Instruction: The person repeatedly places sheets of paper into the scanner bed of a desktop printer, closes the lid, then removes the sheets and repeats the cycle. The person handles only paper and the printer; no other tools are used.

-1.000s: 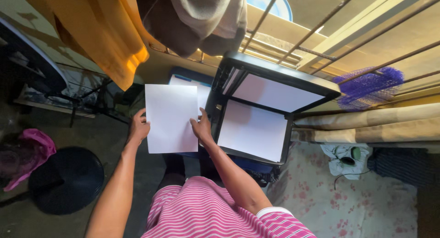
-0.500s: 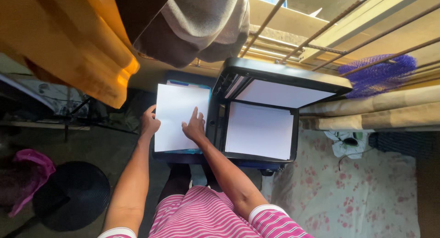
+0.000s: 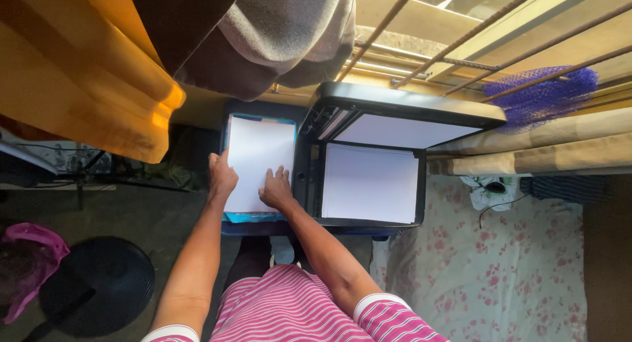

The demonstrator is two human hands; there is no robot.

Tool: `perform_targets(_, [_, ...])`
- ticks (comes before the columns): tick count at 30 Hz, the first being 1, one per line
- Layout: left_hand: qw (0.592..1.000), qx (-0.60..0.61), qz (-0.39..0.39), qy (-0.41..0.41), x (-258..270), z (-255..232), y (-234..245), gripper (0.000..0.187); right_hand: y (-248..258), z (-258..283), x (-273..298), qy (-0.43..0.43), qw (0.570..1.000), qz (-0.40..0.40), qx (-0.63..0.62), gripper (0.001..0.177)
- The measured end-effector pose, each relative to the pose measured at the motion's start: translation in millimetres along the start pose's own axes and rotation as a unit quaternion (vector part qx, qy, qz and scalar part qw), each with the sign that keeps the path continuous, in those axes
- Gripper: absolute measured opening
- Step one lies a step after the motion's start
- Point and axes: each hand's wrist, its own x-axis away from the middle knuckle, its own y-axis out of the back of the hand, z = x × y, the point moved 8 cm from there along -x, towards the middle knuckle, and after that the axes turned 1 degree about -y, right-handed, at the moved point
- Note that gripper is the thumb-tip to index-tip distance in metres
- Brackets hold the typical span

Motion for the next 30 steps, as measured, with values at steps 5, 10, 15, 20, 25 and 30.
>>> perform_targets(5, [0.997, -0.067, 0.022, 0.014, 1.0, -7.3, -6.3, 0.075, -2.3, -0.2, 1.9, -0.013, 1.000, 0.014, -0.001, 0.077])
perform_targets(10, [0.997, -0.064, 0.024, 0.020, 0.6, -4.4, -14.7, 0.081, 6.1, 6.9, 4.8, -0.004, 1.000, 0.009, 0.014, 0.077])
perform_targets(15, [0.996, -0.069, 0.044, 0.042, -0.6, 2.7, -22.3, 0.081, 30.4, 30.5, 20.5, 0.038, 0.999, -0.003, 0.029, 0.080])
perform_targets(20, [1.000, 0.028, 0.000, 0.008, -0.4, 2.7, -5.9, 0.099, 82.9, 46.4, 62.1, 0.060, 0.991, -0.011, -0.123, 0.075])
perform_targets(25, [0.994, 0.044, -0.062, -0.077, 11.7, -41.2, 21.6, 0.091, 171.5, -27.6, 122.4, 0.041, 0.951, -0.054, -0.300, 0.058])
perform_targets(30, [0.987, 0.129, -0.012, -0.099, 33.2, -143.7, 35.7, 0.077, 300.2, -141.3, 173.4, -0.024, 0.924, -0.251, -0.287, 0.037])
